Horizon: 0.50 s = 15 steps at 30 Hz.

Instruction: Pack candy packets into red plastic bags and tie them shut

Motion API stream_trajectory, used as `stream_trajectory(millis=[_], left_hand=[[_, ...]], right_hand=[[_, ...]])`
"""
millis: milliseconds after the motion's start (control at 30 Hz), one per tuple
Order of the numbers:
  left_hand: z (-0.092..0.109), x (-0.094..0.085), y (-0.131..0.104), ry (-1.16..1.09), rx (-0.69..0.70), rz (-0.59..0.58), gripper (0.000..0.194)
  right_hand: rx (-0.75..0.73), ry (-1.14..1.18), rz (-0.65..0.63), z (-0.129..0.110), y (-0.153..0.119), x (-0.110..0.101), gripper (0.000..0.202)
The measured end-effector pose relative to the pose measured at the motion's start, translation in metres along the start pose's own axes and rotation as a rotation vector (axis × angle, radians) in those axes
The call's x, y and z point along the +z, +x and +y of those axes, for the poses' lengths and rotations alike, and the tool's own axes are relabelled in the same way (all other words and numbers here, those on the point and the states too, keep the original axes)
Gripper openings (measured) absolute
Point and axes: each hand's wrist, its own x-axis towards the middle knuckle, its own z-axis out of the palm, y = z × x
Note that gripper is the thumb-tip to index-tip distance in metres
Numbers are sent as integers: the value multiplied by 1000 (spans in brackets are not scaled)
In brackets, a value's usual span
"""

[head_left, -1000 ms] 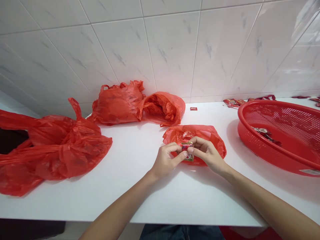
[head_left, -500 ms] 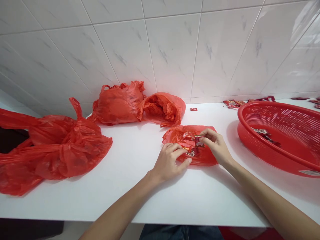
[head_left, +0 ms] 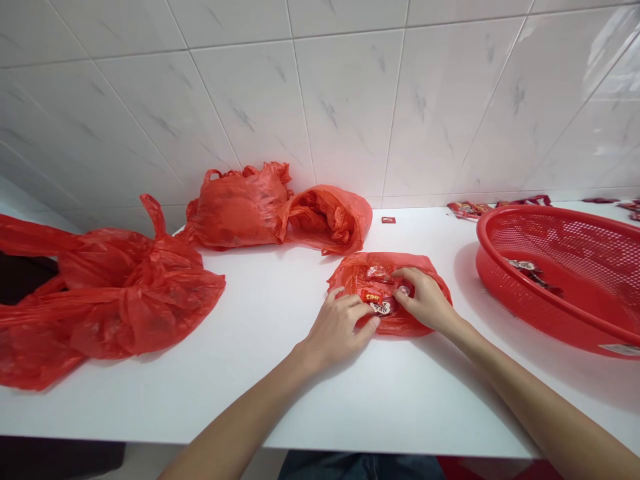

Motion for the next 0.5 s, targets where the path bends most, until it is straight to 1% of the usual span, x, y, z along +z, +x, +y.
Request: stream_trajectory(millis=[100, 200, 267, 400, 500], left_hand=[[-2, 1, 0, 23, -28, -2, 23], [-4, 2, 0, 41, -68, 17, 24], [-6, 3, 0, 67, -98, 19, 28], [-8, 4, -1, 100, -127, -14, 37], [-10, 5, -1, 90, -128, -11, 39]], right_hand=[[-4, -46, -7, 9, 0, 5, 45], [-25, -21, -16, 17, 2, 9, 65], [-39, 1, -25, 18, 7, 11, 68], [-96, 2, -12, 13, 21, 15, 66], [-80, 16, -64, 10, 31, 17, 70]])
